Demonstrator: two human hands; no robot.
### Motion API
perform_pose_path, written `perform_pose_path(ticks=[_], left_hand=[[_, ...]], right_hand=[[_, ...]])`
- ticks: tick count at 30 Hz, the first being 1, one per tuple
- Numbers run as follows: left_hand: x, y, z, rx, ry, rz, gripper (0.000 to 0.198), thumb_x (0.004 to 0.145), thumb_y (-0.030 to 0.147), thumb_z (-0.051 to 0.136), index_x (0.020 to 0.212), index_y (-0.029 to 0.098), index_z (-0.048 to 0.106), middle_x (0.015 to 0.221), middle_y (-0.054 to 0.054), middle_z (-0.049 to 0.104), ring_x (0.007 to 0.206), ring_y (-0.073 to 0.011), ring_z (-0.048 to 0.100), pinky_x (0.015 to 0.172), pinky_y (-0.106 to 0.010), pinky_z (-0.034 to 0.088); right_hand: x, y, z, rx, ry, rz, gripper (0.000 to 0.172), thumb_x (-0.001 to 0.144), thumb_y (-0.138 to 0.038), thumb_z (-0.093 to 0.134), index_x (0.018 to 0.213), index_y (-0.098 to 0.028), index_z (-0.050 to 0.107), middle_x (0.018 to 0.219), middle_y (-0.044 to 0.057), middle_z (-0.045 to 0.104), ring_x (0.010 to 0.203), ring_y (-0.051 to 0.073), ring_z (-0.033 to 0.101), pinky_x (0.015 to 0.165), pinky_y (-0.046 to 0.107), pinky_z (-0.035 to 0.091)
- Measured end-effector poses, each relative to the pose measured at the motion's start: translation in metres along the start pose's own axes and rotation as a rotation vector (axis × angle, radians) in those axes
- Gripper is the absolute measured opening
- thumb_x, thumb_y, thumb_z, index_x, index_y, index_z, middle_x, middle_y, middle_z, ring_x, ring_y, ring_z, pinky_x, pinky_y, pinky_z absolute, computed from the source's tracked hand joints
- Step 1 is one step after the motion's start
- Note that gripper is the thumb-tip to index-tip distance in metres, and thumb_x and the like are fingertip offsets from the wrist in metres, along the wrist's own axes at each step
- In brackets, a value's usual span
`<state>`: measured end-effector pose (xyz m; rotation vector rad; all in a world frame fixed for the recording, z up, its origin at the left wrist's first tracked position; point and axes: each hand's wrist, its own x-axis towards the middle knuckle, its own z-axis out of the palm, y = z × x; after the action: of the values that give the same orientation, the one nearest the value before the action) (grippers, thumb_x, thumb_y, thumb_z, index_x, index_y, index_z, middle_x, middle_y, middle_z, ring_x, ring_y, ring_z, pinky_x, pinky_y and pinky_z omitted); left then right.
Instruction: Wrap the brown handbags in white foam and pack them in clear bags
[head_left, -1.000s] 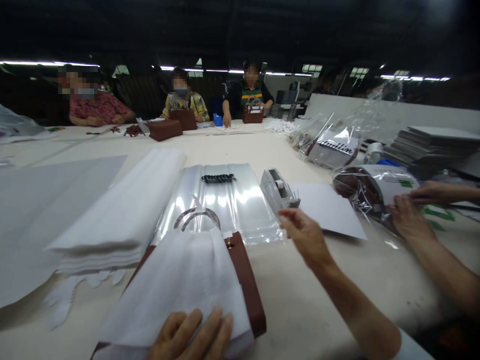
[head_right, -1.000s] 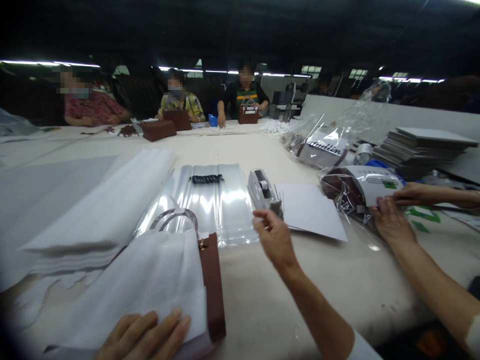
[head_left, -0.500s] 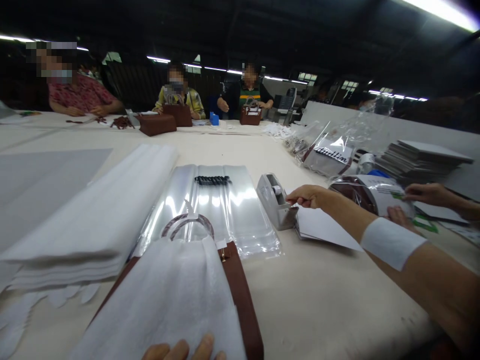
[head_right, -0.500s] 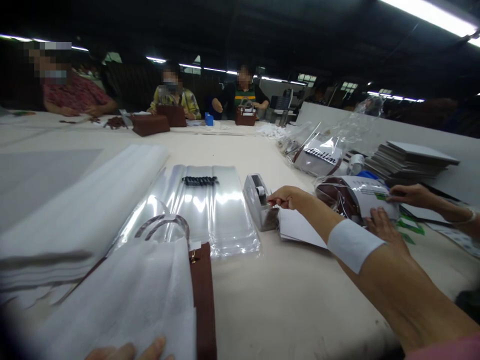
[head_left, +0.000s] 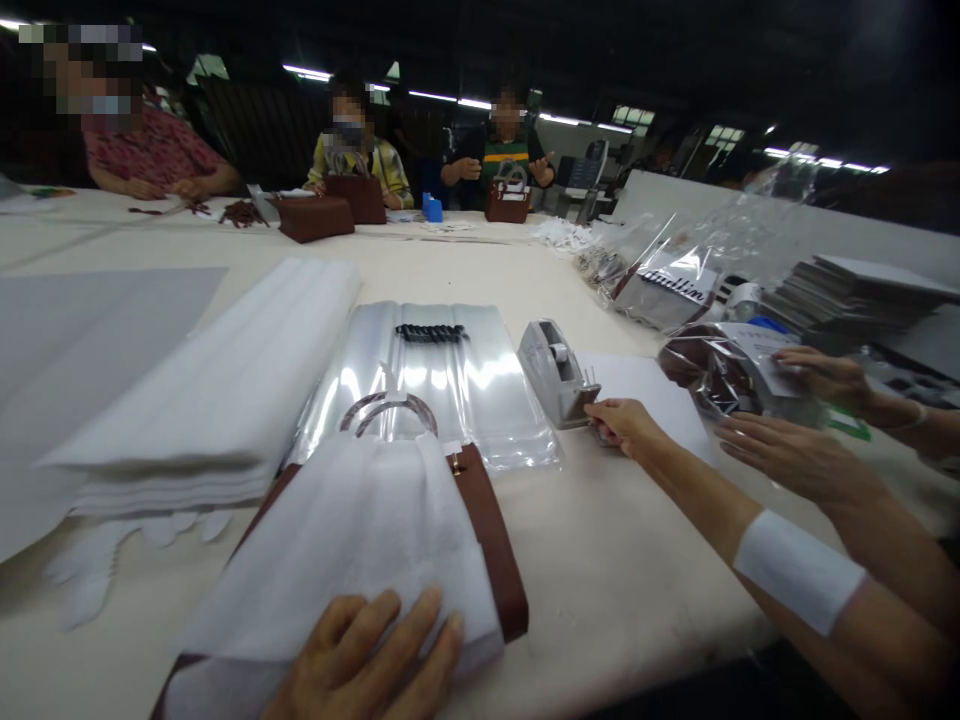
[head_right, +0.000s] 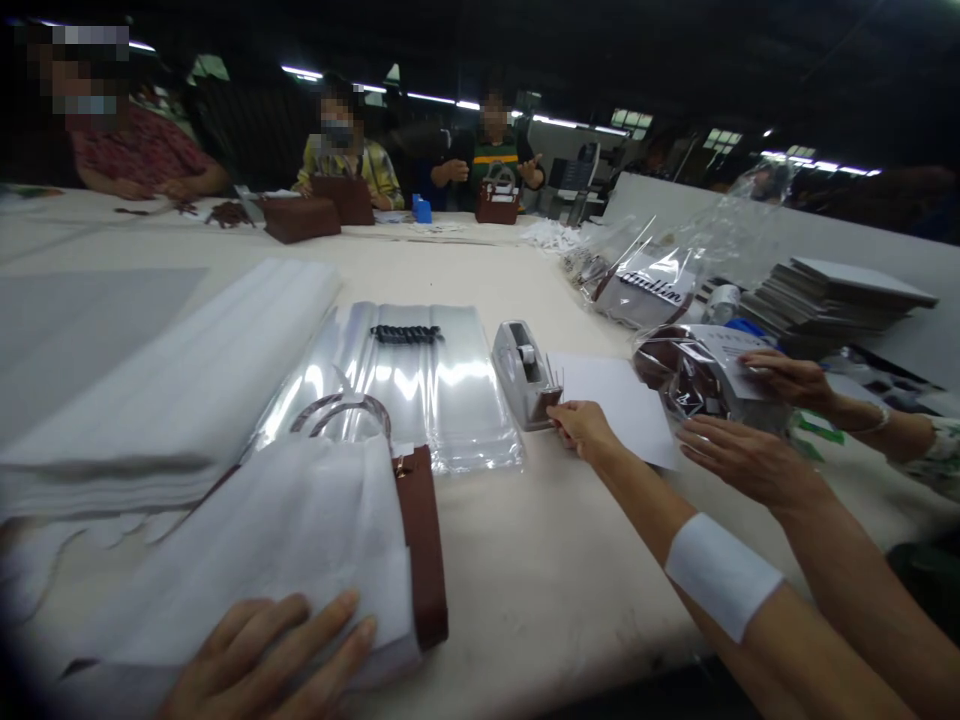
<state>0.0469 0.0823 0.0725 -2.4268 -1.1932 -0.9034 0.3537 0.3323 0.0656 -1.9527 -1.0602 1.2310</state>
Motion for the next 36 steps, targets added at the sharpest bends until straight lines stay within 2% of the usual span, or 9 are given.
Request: perform_pose_path(ticks=[3,5,11,14,17,20,26,30,36], left_hand=[[0.001,0.003,-0.008,-0.035,-0.068,0.038,0.026,0.081,0.015,0.056,0.105,0.02,0.062,0.11,-0.005,0.061,0.092,-0.022,0.051,0.078,-0.036,0.036],[0.001,0.003,-0.009,-0.035,-0.074,0.05,0.032,0.075,0.014,0.063,0.107,0.018,0.061,0.112,-0.005,0.059,0.092,-0.022,0.05,0.077,-0.036,0.036],[0.001,0.003,-0.008,-0.034,-0.115,0.039,0.035,0.076,0.016,0.064,0.11,0.018,0.057,0.113,-0.006,0.056,0.094,-0.0214,0.048,0.076,-0.036,0.037],[0.001,0.003,-0.009,-0.027,-0.083,0.06,0.034,0.075,0.016,0.065,0.108,0.018,0.057,0.115,-0.009,0.053,0.094,-0.0211,0.048,0.075,-0.035,0.038],[0.001,0.003,-0.008,-0.023,-0.036,0.054,0.034,0.075,0.015,0.065,0.107,0.017,0.056,0.132,-0.014,0.039,0.096,-0.0221,0.048,0.074,-0.036,0.039],[0.002,0.004,-0.008,-0.001,-0.063,0.048,0.029,0.078,0.019,0.061,0.106,0.019,0.056,0.142,-0.012,0.027,0.092,-0.0204,0.048,0.071,-0.035,0.038],[0.011,0.005,-0.014,0.013,-0.227,0.021,0.014,0.085,0.026,0.052,0.098,0.025,0.058,0.129,0.004,0.047,0.091,-0.0198,0.045,0.072,-0.035,0.033],[0.011,0.004,-0.013,-0.014,-0.219,0.013,0.015,0.084,0.026,0.053,0.098,0.024,0.056,0.124,0.005,0.051,0.09,-0.0198,0.044,0.071,-0.035,0.031],[0.008,0.003,-0.013,-0.041,-0.259,0.007,0.029,0.084,0.028,0.054,0.111,0.021,0.052,0.127,0.003,0.049,0.092,-0.0213,0.043,0.074,-0.036,0.032]], right_hand=[[-0.016,-0.003,-0.005,0.021,-0.053,0.028,0.016,0.087,-0.021,0.051,0.074,-0.012,0.048,0.061,-0.006,0.043,0.041,0.001,0.03,0.033,0.012,0.022],[-0.042,-0.002,-0.006,0.048,-0.163,0.059,0.02,0.084,-0.015,0.052,0.066,-0.012,0.044,0.057,-0.006,0.041,0.038,0.0,0.025,0.031,0.012,0.015],[-0.175,0.0,0.02,0.162,-0.663,0.04,0.025,0.073,-0.031,0.066,0.067,-0.013,0.05,0.058,-0.004,0.049,0.033,-0.002,0.025,0.032,0.014,0.012],[-0.217,-0.001,0.04,0.18,-0.816,0.024,0.028,0.071,-0.036,0.067,0.067,-0.013,0.051,0.057,-0.003,0.052,0.031,-0.002,0.028,0.032,0.015,0.009],[-0.231,0.001,0.055,0.145,-0.812,0.023,0.028,0.07,-0.036,0.067,0.068,-0.013,0.053,0.057,-0.003,0.054,0.031,-0.001,0.029,0.031,0.015,0.01],[-0.233,0.003,0.066,0.072,-0.763,0.046,0.028,0.069,-0.038,0.066,0.067,-0.013,0.052,0.053,-0.003,0.053,0.029,0.0,0.029,0.03,0.015,0.01],[-0.242,-0.001,0.076,-0.118,-0.679,0.052,0.021,0.069,-0.033,0.061,0.067,-0.014,0.05,0.055,-0.002,0.056,0.03,0.001,0.031,0.03,0.014,0.012],[-0.254,0.004,0.075,-0.097,-0.633,0.01,0.02,0.069,-0.03,0.06,0.078,-0.017,0.048,0.055,-0.006,0.051,0.03,0.001,0.03,0.029,0.013,0.017],[-0.264,0.028,0.077,0.049,-0.5,-0.06,0.041,0.066,-0.034,0.064,0.088,-0.023,0.031,0.054,-0.011,0.047,0.029,0.005,0.032,0.025,0.014,0.023]])
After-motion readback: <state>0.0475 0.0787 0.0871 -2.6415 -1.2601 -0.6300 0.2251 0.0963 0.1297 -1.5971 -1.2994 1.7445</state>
